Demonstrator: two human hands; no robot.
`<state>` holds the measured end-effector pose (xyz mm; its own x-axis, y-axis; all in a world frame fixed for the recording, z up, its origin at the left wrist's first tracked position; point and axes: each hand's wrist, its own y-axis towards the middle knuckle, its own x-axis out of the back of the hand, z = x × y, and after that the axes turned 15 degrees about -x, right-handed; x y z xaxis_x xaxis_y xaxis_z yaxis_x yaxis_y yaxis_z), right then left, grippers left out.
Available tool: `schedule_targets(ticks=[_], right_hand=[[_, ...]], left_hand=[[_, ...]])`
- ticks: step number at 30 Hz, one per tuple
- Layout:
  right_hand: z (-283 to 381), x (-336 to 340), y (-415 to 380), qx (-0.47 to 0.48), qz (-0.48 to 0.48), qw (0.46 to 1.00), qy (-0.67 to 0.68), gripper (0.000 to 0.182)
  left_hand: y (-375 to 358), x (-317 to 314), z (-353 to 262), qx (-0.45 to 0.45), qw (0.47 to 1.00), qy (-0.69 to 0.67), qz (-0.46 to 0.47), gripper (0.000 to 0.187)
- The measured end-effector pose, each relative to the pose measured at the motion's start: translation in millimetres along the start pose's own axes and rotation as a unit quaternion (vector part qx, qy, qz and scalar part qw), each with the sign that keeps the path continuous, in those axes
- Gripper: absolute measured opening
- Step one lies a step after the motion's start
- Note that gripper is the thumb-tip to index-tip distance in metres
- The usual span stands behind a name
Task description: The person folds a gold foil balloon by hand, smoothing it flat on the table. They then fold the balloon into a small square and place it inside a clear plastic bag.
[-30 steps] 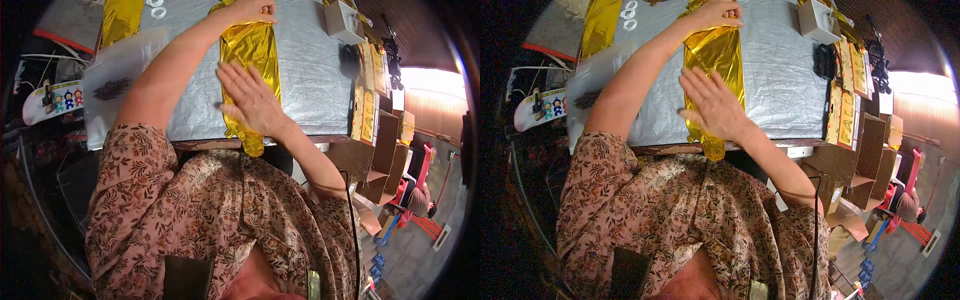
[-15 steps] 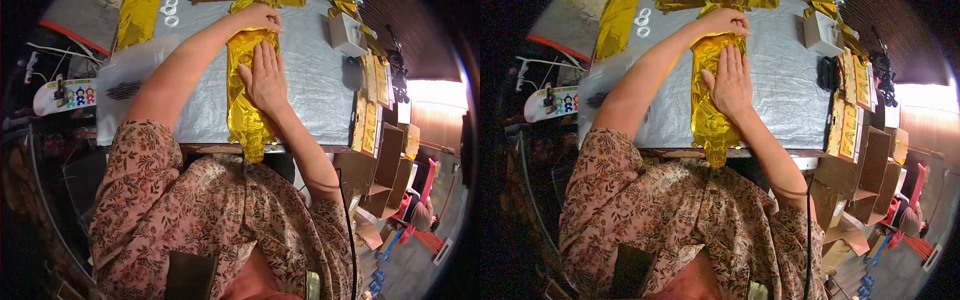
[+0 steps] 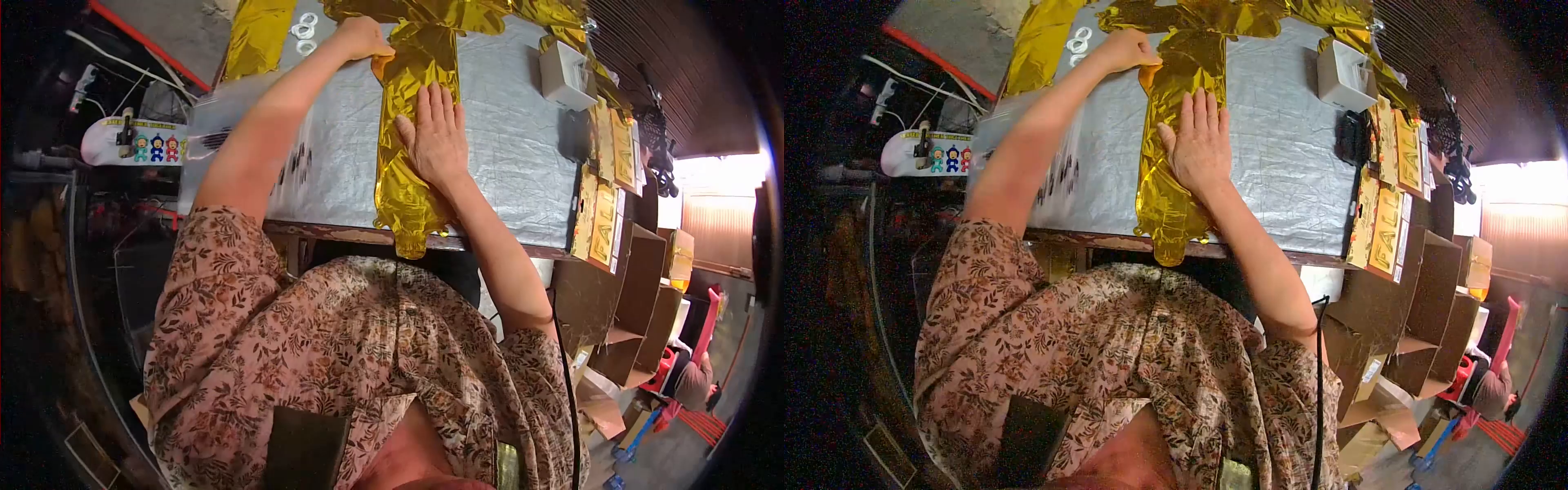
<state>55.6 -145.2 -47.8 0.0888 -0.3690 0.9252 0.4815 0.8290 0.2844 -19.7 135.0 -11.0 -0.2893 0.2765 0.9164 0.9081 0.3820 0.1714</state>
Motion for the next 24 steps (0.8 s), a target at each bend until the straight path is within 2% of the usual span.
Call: schedule_targets(ticks=[3, 7, 9, 10, 12, 19, 22, 24], right_hand=[[0.4, -0.4, 1.3, -0.005, 0.0, 1.0, 0.012, 0.074], [0.7, -0.3, 1.4, -0.016, 0.009, 1.0, 0.024, 0.077], [-0.4, -1.7, 1.4, -0.018, 0.003, 0.999, 0.032, 0.078], [-0.6, -2.1, 1.3, -0.017, -0.001, 0.999, 0.036, 0.078], [-0.4, -1.8, 1.2, -0.015, -0.004, 0.999, 0.04, 0.079], [-0.2, 1.4, 1.3, -0.023, -0.001, 0.997, 0.07, 0.081], [0.0, 3.9, 0.6, -0.028, 0.001, 0.996, 0.086, 0.079], [-0.1, 4.3, 1.6, -0.029, 0.001, 0.995, 0.095, 0.078]], left_hand=[[5.9, -2.5, 1.4, 0.022, 0.999, -0.034, 0.023, 0.032], [7.3, 6.2, -11.7, 0.04, 0.994, -0.099, 0.005, 0.026], [11.3, 19.8, -20.8, 0.123, 0.975, -0.178, 0.043, 0.022], [13.7, 24.6, -20.4, 0.123, 0.975, -0.178, 0.044, 0.022], [15.7, 33.2, -18.0, 0.12, 0.932, -0.333, 0.074, 0.023], [27.0, 29.8, -18.4, 0.131, 0.922, -0.348, 0.108, 0.028], [34.1, 19.3, 4.8, 0.155, 0.896, -0.398, 0.121, 0.023], [34.8, 17.5, 7.9, 0.129, 0.851, -0.495, 0.122, 0.022]])
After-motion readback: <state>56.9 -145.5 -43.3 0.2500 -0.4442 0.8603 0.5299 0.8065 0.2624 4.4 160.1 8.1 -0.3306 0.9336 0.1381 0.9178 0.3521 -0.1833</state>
